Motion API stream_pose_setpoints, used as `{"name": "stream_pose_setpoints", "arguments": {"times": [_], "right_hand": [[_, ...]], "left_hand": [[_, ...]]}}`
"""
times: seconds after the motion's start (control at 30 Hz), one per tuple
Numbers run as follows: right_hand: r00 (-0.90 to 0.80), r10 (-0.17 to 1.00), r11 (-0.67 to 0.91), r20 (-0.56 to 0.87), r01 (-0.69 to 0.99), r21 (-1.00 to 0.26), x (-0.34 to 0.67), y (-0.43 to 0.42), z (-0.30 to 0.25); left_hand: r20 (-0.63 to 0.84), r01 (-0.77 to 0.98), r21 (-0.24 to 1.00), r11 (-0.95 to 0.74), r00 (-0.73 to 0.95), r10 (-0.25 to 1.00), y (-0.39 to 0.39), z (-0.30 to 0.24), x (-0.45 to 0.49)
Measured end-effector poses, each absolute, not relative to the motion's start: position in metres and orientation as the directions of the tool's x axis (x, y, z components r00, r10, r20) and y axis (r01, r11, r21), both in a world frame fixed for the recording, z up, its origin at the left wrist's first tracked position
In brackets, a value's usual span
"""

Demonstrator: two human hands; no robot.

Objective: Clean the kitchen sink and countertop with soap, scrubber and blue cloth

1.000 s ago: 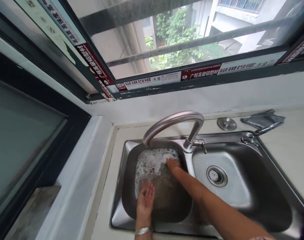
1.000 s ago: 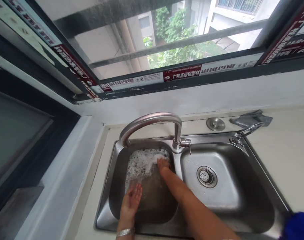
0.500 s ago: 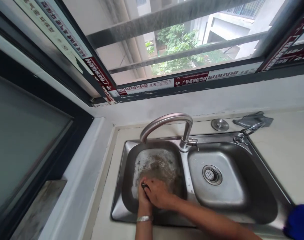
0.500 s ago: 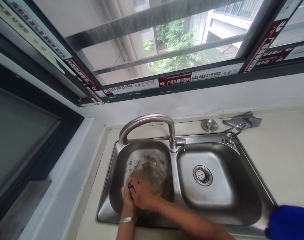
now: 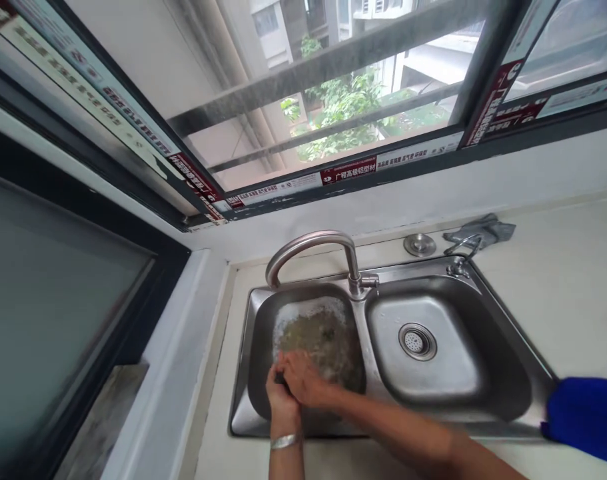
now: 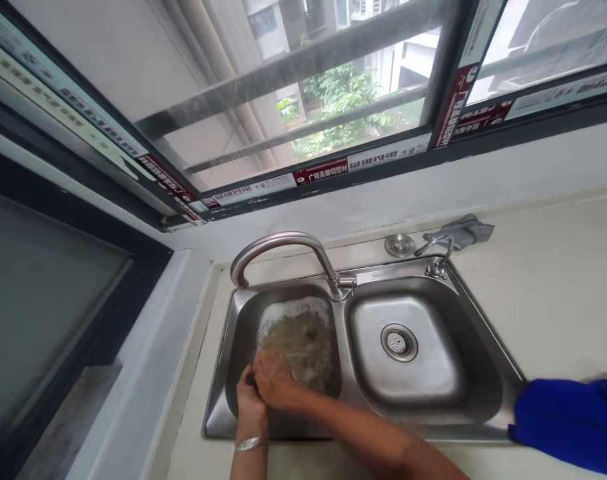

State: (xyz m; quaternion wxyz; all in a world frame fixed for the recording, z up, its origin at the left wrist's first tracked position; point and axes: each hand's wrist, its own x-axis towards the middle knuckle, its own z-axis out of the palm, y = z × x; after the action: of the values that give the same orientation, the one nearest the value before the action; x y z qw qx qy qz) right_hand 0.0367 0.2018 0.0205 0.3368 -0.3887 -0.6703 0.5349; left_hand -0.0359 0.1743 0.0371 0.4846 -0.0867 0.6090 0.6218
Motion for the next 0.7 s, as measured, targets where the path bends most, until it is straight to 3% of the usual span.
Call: {"name": "stream_pose_setpoints", "arguments": {"times": [0.27, 0.47, 0.6, 0.7], "right_hand": [[-0.371, 0.91, 0.117, 0.185, -0.2, -0.973, 0.082, 0.18, 0.057], [-0.298, 0.937, 0.13, 0.183, -0.188, -0.974, 0.097, 0.184, 0.072], [-0.309, 0.948, 0.028, 0.076, -0.156, -0.987, 0.11, 0.187, 0.075], [-0.289, 0.957, -0.067, -0.007, -0.199, -0.978, 0.113, 0.187, 0.076]], "left_hand": [[-0.591, -0.745, 0.667, 0.015, -0.517, 0.619, 0.171, 0.085, -0.044], [-0.511, -0.694, 0.715, 0.084, -0.437, 0.74, 0.151, 0.127, -0.015], [-0.392, -0.528, 0.841, 0.115, -0.449, 0.803, 0.132, 0.134, 0.0], [-0.357, -0.393, 0.907, 0.149, -0.532, 0.768, 0.123, 0.132, 0.009]]}}
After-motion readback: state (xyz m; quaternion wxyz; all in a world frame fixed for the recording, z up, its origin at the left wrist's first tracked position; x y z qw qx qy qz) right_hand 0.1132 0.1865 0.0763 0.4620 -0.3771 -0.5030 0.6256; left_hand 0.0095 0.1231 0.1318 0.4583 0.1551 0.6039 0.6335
